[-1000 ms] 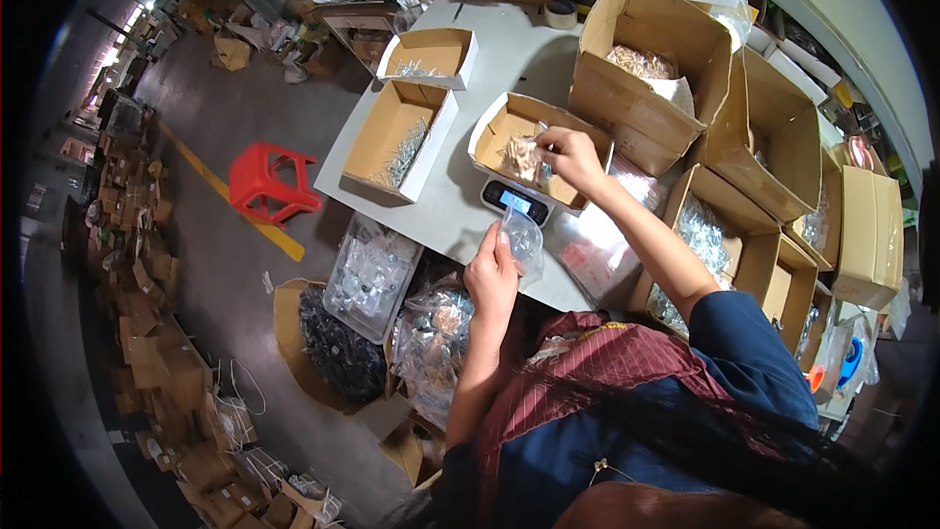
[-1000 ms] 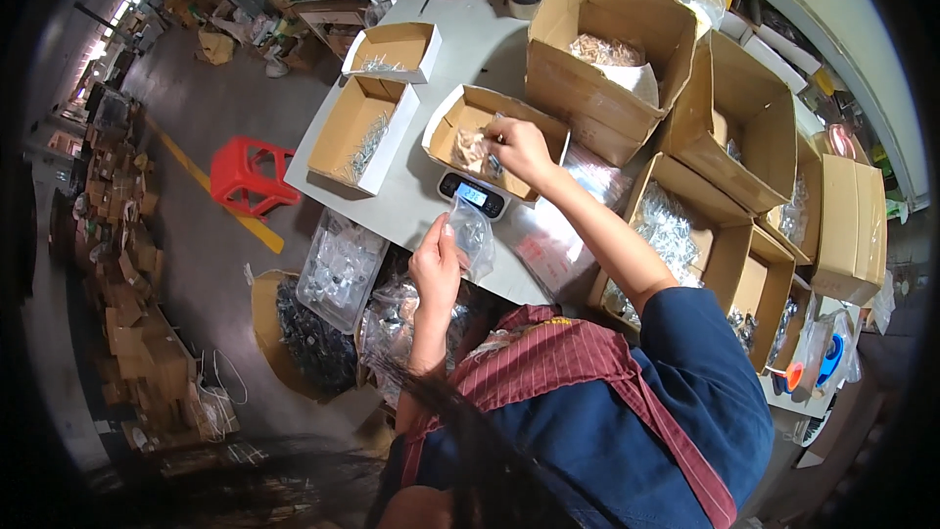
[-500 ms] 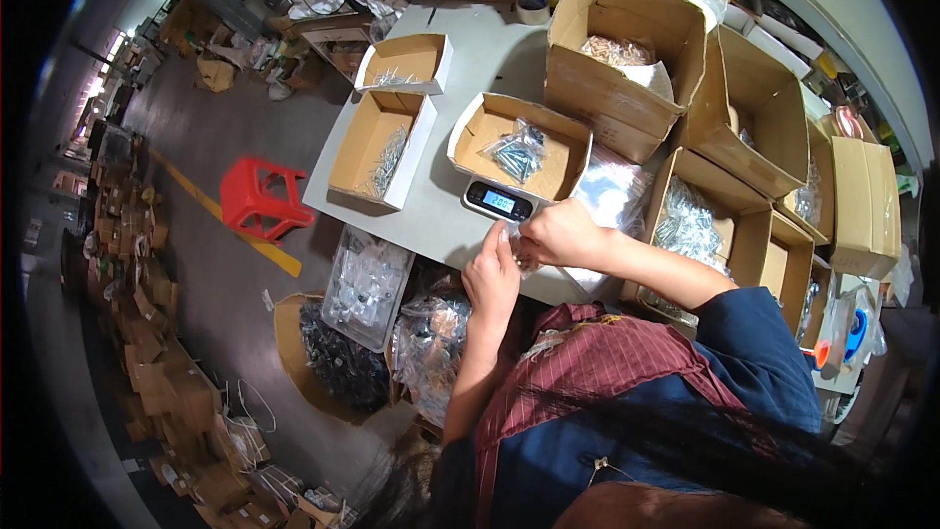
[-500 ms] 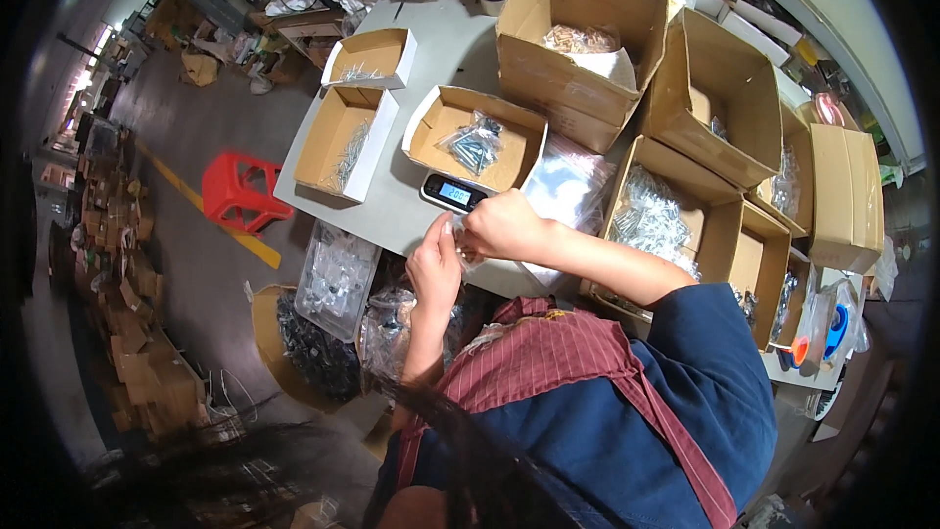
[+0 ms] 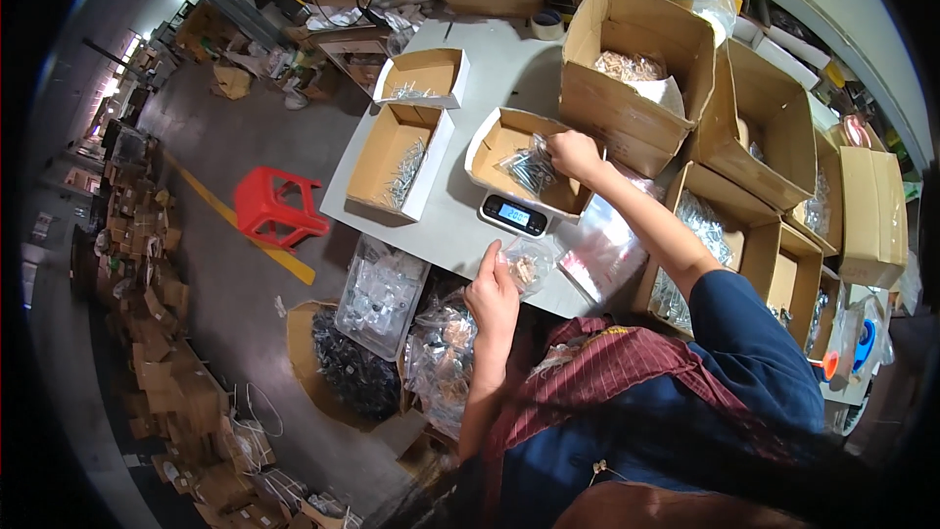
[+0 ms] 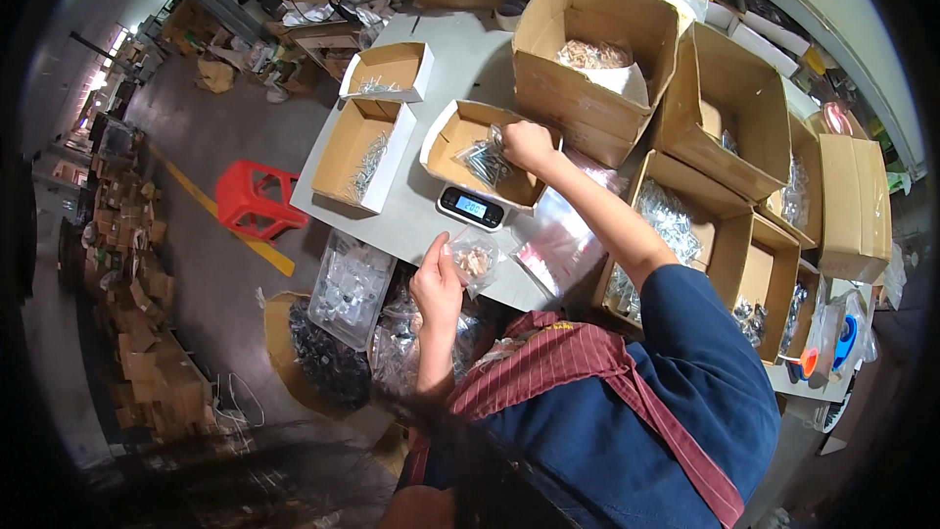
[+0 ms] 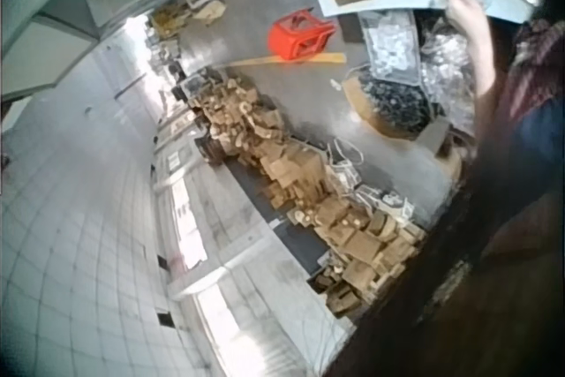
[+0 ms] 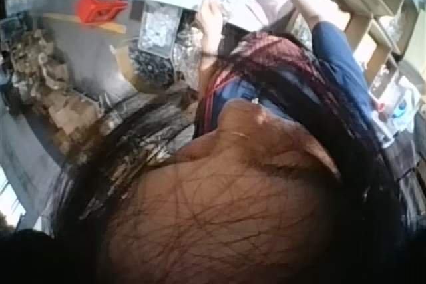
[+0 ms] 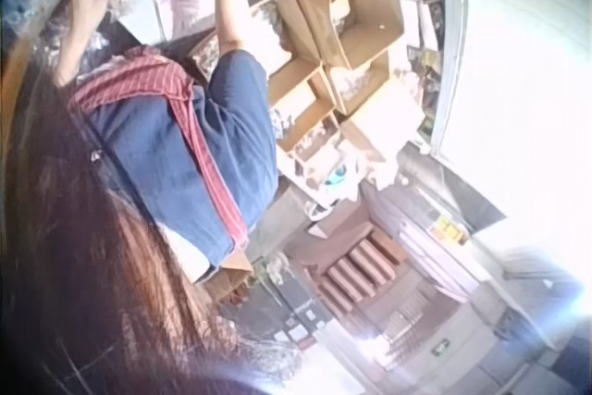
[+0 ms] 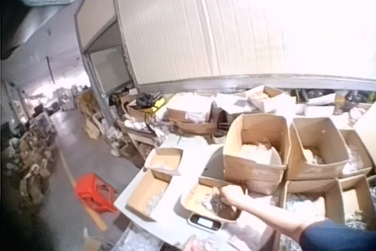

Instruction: The person weighs small metal hardware components in a plastic bag on a digital scale, then seals the bag and places it into a cardboard box before repeating the process with different metal parts from surrounding bins.

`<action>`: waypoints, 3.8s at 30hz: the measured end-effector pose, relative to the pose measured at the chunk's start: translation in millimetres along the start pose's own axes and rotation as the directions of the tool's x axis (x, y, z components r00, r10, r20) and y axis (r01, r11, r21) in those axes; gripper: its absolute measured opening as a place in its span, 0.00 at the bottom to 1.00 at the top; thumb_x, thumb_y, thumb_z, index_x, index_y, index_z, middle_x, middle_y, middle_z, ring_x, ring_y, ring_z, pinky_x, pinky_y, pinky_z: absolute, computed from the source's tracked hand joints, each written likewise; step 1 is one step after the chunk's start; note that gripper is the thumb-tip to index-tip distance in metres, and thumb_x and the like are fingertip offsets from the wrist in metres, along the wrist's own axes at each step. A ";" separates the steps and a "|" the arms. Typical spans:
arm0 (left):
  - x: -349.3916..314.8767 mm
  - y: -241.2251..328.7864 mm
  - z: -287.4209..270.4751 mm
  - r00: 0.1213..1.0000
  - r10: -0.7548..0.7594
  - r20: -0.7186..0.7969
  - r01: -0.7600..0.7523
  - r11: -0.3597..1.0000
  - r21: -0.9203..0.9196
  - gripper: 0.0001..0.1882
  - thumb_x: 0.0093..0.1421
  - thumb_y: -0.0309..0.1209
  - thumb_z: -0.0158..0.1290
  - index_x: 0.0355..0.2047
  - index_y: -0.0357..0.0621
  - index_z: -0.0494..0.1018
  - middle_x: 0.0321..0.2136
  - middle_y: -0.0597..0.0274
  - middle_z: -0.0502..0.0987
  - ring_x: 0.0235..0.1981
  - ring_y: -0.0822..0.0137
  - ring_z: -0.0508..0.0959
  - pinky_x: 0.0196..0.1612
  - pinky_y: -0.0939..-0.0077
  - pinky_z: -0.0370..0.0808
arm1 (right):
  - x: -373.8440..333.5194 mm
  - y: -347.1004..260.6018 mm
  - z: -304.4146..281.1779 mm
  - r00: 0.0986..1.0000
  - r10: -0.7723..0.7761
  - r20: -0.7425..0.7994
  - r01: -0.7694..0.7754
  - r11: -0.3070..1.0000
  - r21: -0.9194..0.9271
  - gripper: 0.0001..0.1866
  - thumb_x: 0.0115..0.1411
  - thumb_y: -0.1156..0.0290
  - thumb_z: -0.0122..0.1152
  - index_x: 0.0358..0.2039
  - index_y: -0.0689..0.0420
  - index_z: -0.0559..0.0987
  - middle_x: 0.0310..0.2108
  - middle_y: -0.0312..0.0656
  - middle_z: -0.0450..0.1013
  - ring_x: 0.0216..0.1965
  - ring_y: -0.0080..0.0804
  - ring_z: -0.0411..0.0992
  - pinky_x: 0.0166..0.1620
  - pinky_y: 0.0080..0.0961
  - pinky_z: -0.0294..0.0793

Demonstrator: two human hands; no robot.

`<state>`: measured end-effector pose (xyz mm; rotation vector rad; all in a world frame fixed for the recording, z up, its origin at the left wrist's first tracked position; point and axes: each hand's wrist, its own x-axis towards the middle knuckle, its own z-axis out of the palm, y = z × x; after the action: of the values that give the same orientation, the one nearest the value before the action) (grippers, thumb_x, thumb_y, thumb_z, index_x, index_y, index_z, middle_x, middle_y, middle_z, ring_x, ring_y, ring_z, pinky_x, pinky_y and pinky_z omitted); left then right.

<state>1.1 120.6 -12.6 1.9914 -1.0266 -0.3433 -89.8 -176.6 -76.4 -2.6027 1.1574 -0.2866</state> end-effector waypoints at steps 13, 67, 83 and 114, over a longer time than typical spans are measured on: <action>21.5 18.6 -2.8 0.980 -0.116 0.164 0.165 0.931 -0.327 0.16 0.70 0.30 0.46 0.52 0.34 0.75 0.13 0.66 0.73 0.15 0.79 0.72 0.19 0.80 0.70 | -100.3 -81.8 -110.5 0.838 -0.373 0.399 -0.175 0.509 0.843 0.12 0.67 0.67 0.53 0.38 0.63 0.79 0.24 0.43 0.78 0.17 0.25 0.76 0.20 0.21 0.74; -3.7 -16.9 -15.4 0.972 -0.221 0.076 0.226 0.811 -0.539 0.14 0.71 0.30 0.44 0.47 0.36 0.77 0.15 0.69 0.71 0.15 0.80 0.68 0.20 0.83 0.68 | -33.0 -47.9 -32.6 0.984 -0.179 0.000 0.151 0.831 0.536 0.19 0.46 0.78 0.60 0.43 0.59 0.80 0.50 0.50 0.73 0.54 0.46 0.70 0.56 0.33 0.71; -1.3 -26.7 -11.7 0.979 -0.197 0.058 0.199 0.837 -0.510 0.15 0.70 0.31 0.45 0.49 0.36 0.76 0.14 0.68 0.73 0.15 0.79 0.71 0.19 0.83 0.68 | -2.9 -17.2 -23.5 0.987 0.022 0.160 -0.062 0.967 0.249 0.12 0.46 0.64 0.61 0.24 0.61 0.84 0.25 0.54 0.78 0.31 0.50 0.78 0.40 0.40 0.78; -7.3 -15.7 4.1 0.988 -0.151 0.045 0.157 0.932 -0.328 0.16 0.71 0.34 0.45 0.48 0.36 0.76 0.13 0.67 0.72 0.14 0.78 0.71 0.19 0.80 0.68 | -160.4 -116.5 -5.3 0.920 -0.387 -0.054 0.358 0.777 0.518 0.14 0.49 0.72 0.62 0.38 0.57 0.78 0.28 0.45 0.77 0.30 0.51 0.76 0.34 0.44 0.75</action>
<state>2.6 128.7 -28.4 1.7672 -0.7668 -0.5825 -116.4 17.2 -43.8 -2.2964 0.4339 -0.5236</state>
